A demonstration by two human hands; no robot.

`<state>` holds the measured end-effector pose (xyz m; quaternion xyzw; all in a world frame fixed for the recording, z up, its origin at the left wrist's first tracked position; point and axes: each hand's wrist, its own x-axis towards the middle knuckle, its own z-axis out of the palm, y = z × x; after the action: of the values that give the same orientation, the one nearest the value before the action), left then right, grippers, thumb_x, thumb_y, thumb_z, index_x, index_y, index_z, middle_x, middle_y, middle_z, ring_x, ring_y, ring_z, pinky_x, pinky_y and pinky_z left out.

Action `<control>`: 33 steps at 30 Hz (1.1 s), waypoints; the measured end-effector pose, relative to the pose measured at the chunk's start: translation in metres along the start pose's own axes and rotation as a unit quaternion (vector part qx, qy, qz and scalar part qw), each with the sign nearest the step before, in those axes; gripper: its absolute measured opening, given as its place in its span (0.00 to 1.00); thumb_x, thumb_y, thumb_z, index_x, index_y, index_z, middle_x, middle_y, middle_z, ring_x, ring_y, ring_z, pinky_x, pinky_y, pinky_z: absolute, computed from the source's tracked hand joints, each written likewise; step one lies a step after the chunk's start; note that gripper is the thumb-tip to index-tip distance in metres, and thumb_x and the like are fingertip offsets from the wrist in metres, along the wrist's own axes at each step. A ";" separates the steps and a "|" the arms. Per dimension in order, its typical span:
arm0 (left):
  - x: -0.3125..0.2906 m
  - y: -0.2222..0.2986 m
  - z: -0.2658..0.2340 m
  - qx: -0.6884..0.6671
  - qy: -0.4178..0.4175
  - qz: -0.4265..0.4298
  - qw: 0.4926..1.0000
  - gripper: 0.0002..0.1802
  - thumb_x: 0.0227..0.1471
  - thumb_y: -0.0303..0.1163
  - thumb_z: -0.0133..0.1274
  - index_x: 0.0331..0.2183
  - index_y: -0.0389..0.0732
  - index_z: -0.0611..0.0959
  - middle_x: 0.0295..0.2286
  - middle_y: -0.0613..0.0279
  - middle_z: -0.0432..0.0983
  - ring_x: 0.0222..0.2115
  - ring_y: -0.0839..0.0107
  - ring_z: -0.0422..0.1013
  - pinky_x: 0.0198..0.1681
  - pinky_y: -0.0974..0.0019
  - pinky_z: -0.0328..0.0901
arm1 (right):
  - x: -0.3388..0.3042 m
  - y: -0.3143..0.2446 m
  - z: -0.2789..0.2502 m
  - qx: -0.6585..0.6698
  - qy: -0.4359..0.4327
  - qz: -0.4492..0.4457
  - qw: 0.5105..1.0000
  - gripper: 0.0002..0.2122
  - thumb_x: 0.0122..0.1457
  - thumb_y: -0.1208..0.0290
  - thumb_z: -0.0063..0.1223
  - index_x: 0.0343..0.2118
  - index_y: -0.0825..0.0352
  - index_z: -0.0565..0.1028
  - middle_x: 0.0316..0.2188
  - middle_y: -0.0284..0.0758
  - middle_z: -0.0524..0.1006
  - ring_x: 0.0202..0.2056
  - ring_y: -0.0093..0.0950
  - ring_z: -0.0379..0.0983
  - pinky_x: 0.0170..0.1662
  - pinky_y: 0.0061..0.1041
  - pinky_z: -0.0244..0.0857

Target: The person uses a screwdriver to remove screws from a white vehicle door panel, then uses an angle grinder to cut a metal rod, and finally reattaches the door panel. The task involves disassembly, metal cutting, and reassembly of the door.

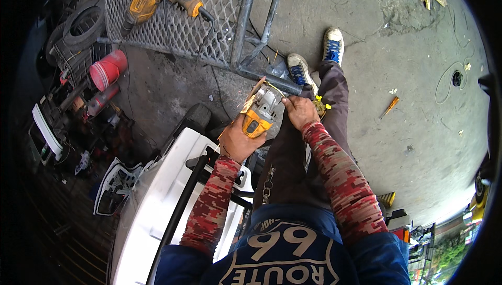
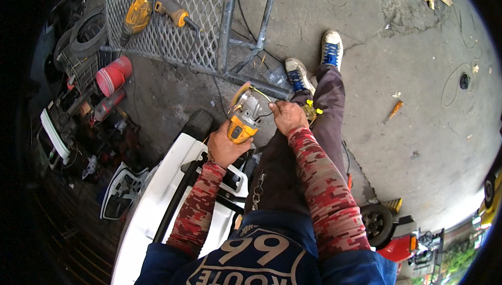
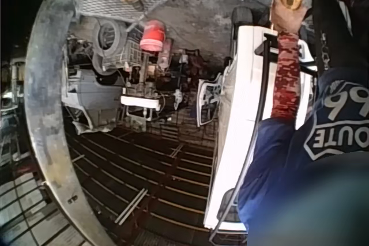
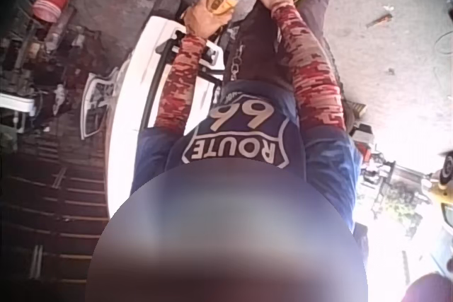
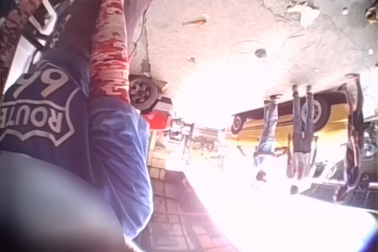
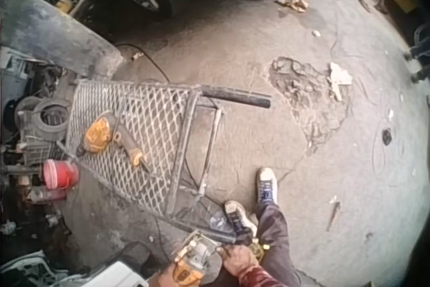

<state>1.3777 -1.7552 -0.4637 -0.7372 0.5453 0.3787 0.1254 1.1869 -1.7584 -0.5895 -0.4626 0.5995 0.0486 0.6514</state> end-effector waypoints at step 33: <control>0.009 0.013 0.000 0.013 -0.014 -0.019 1.000 0.33 0.34 0.43 0.72 0.42 0.39 0.80 0.33 0.47 0.81 0.35 0.45 0.78 0.38 0.50 0.73 | -0.001 -0.005 -0.005 -0.009 -0.027 0.022 0.999 0.21 0.68 0.50 0.42 0.42 0.61 0.81 0.38 0.47 0.81 0.43 0.49 0.77 0.50 0.46 0.70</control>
<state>1.3675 -1.7662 -0.4667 -0.7399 0.5345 0.3799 0.1498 1.1863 -1.7639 -0.5849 -0.4533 0.5915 0.0807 0.6619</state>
